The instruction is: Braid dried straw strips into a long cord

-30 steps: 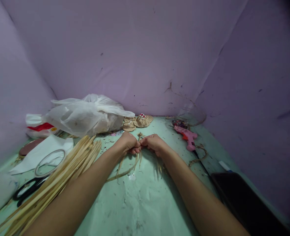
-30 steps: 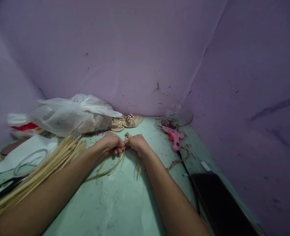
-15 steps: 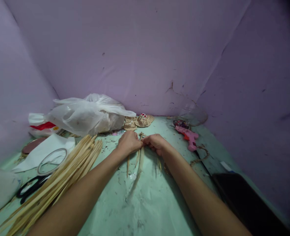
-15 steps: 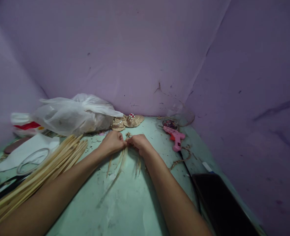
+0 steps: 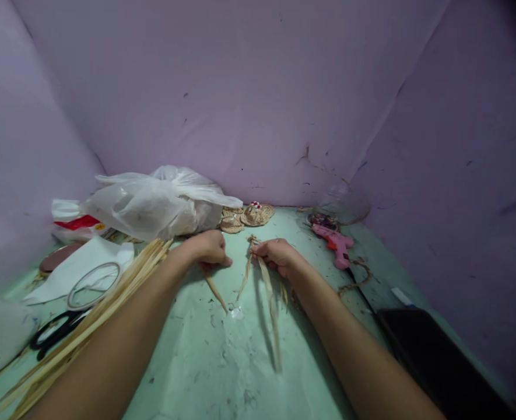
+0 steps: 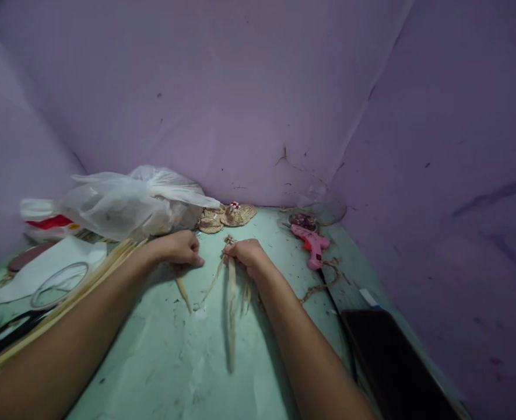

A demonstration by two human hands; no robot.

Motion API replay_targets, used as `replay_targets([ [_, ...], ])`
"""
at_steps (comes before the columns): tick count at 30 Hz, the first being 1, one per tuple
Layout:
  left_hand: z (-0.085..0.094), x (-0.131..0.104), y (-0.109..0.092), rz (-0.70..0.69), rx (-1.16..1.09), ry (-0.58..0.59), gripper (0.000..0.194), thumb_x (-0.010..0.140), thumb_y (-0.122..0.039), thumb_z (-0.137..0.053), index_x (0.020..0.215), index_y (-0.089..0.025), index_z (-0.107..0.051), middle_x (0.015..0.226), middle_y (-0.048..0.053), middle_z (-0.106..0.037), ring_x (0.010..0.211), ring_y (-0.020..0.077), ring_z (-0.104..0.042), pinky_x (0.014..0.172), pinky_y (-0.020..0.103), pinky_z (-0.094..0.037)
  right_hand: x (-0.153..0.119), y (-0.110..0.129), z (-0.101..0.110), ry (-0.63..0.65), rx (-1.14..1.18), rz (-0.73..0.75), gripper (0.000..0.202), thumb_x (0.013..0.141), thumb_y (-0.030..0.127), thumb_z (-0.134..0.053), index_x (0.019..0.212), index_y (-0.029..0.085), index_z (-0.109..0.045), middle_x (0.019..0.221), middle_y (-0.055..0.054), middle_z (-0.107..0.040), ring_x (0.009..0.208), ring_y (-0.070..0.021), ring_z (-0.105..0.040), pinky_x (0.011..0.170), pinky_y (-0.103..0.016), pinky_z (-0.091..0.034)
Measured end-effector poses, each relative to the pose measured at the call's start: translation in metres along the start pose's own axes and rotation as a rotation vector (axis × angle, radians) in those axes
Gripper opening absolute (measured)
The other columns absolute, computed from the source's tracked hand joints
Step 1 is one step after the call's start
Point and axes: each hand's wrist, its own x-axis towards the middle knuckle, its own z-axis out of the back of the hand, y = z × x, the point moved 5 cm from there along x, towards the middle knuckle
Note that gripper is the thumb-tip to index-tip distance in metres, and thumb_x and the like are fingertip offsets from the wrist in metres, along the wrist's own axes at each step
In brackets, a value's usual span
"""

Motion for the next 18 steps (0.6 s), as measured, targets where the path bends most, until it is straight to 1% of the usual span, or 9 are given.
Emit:
replay_targets([
  [3, 0.03, -0.005, 0.008, 0.062, 0.036, -0.343, 0.026, 0.046, -0.009, -0.067, 0.038, -0.015, -0.042, 0.03, -0.005, -0.029, 0.039, 0.0088, -0.04, 0.04, 0.018, -0.022, -0.001, 0.0, -0.001, 0.032, 0.022, -0.01, 0.005, 0.059, 0.015, -0.058, 0.062, 0.011, -0.059, 0.04, 0.002, -0.048, 0.031, -0.0039, -0.028, 0.033, -0.019, -0.016],
  [4, 0.032, -0.006, 0.006, 0.056, 0.0, -0.407, 0.024, 0.049, -0.007, -0.064, 0.039, -0.015, -0.043, 0.03, -0.005, -0.028, 0.039, 0.0089, -0.04, 0.04, 0.018, -0.021, -0.001, 0.0, -0.001, 0.042, 0.032, -0.013, 0.005, 0.059, 0.015, -0.058, 0.062, 0.011, -0.059, 0.04, 0.002, -0.048, 0.031, -0.004, -0.029, 0.033, -0.019, -0.016],
  [5, 0.029, -0.007, 0.001, 0.056, -0.07, -0.429, 0.02, 0.052, -0.006, -0.06, 0.041, -0.014, -0.045, 0.03, -0.004, -0.029, 0.039, 0.0091, -0.041, 0.04, 0.019, -0.022, -0.001, 0.0, -0.001, 0.052, 0.039, -0.015, 0.005, 0.059, 0.015, -0.057, 0.061, 0.011, -0.059, 0.04, 0.002, -0.048, 0.031, -0.0039, -0.029, 0.033, -0.019, -0.015],
  [6, 0.021, -0.007, -0.006, 0.057, -0.161, -0.38, 0.014, 0.056, -0.007, -0.057, 0.046, -0.013, -0.049, 0.031, -0.003, -0.034, 0.038, 0.0095, -0.041, 0.04, 0.019, -0.023, -0.001, 0.0, -0.001, 0.063, 0.042, -0.015, 0.005, 0.06, 0.016, -0.057, 0.06, 0.011, -0.058, 0.039, 0.003, -0.047, 0.03, -0.0038, -0.028, 0.033, -0.019, -0.015],
  [8, -0.009, -0.006, -0.021, 0.127, -0.434, -0.127, 0.004, 0.061, -0.009, -0.052, 0.058, -0.011, -0.054, 0.038, 0.0, -0.045, 0.036, 0.0095, -0.043, 0.039, 0.019, -0.027, -0.002, 0.0, -0.001, 0.09, 0.048, -0.001, 0.007, 0.061, 0.016, -0.054, 0.055, 0.011, -0.055, 0.035, 0.004, -0.043, 0.029, -0.0035, -0.025, 0.033, -0.019, -0.013],
  [9, -0.024, -0.006, -0.029, 0.159, -0.575, -0.021, 0.006, 0.062, -0.007, -0.05, 0.063, -0.011, -0.054, 0.041, 0.0, -0.048, 0.036, 0.0086, -0.042, 0.039, 0.019, -0.029, -0.002, 0.0, -0.002, 0.104, 0.053, 0.012, 0.008, 0.061, 0.015, -0.053, 0.054, 0.012, -0.053, 0.034, 0.004, -0.042, 0.028, -0.0033, -0.024, 0.033, -0.02, -0.012],
  [12, -0.048, -0.005, -0.048, 0.131, -0.911, 0.127, 0.014, 0.065, -0.001, -0.04, 0.067, -0.01, -0.051, 0.047, 0.0, -0.051, 0.038, 0.0058, -0.044, 0.038, 0.016, -0.032, -0.003, 0.001, -0.002, 0.138, 0.076, 0.045, 0.008, 0.06, 0.013, -0.051, 0.052, 0.012, -0.051, 0.034, 0.004, -0.042, 0.028, -0.0034, -0.026, 0.033, -0.019, -0.012],
  [15, -0.054, -0.003, -0.047, 0.117, -0.965, 0.19, 0.014, 0.067, -0.002, -0.039, 0.061, -0.01, -0.049, 0.044, -0.001, -0.046, 0.035, 0.0044, -0.042, 0.036, 0.014, -0.031, -0.005, 0.002, -0.002, 0.18, 0.052, 0.076, 0.006, 0.06, 0.014, -0.053, 0.055, 0.012, -0.051, 0.036, 0.004, -0.044, 0.029, -0.0036, -0.028, 0.033, -0.019, -0.013],
  [18, -0.051, 0.0, -0.039, 0.093, -0.883, 0.163, 0.012, 0.065, -0.004, -0.04, 0.059, -0.01, -0.049, 0.039, -0.003, -0.042, 0.03, 0.0045, -0.037, 0.031, 0.015, -0.025, -0.008, 0.005, -0.002, 0.24, -0.04, 0.15, 0.009, 0.062, 0.017, -0.054, 0.055, 0.012, -0.053, 0.033, 0.007, -0.039, 0.029, -0.0029, -0.023, 0.033, -0.019, -0.012],
])
